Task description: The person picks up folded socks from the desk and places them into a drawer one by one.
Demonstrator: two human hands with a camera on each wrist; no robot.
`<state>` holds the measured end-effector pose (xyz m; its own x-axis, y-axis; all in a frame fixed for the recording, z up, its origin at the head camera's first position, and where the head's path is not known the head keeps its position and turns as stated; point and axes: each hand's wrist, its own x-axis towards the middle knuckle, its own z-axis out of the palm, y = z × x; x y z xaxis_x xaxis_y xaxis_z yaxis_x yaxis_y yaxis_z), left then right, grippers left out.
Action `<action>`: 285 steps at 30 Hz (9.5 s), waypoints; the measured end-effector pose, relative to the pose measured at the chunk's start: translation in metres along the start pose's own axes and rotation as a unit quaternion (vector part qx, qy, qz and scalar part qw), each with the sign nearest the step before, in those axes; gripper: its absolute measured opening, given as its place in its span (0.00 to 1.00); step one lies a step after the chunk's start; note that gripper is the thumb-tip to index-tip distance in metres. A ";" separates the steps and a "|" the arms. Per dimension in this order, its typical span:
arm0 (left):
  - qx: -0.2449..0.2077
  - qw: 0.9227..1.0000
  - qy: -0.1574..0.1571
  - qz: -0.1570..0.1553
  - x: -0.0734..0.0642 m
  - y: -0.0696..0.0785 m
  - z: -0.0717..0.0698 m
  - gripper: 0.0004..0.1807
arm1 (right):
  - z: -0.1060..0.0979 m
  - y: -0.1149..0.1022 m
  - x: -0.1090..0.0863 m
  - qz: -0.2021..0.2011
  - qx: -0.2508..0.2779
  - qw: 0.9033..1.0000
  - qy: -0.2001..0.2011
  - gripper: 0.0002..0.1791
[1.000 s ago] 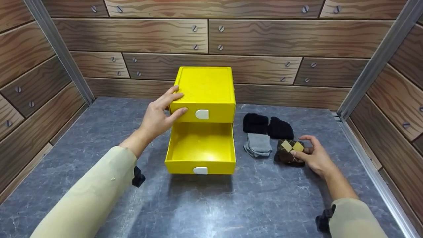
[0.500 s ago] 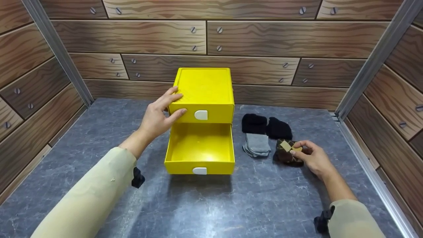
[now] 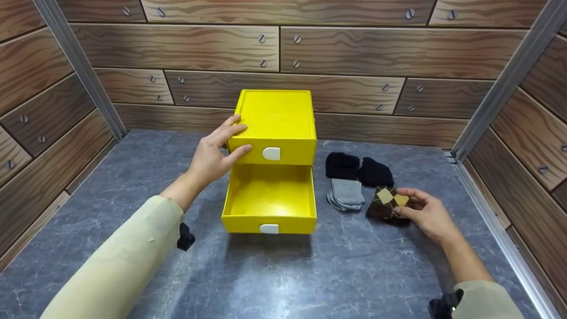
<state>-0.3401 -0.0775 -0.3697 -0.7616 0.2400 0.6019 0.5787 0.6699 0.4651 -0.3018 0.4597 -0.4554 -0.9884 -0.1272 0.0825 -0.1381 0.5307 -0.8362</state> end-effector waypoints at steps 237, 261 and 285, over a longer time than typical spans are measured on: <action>-0.004 1.000 -0.001 -0.009 -0.001 0.000 0.000 0.32 | 0.088 -0.037 0.060 0.037 -0.058 0.996 -0.059 0.46; -0.004 1.000 0.004 0.000 -0.002 -0.001 0.001 0.32 | 0.096 -0.037 0.052 0.002 -0.022 1.000 -0.004 0.18; -0.006 1.000 0.006 -0.004 -0.002 0.001 0.002 0.31 | 0.089 -0.055 0.037 0.038 -0.006 0.999 0.015 0.24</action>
<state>-0.3387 -0.0763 -0.3716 -0.7621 0.2265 0.6065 0.5769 0.6628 0.4774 -0.3251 0.3515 -0.4541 -0.9975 -0.0612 0.0342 -0.0622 0.5473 -0.8346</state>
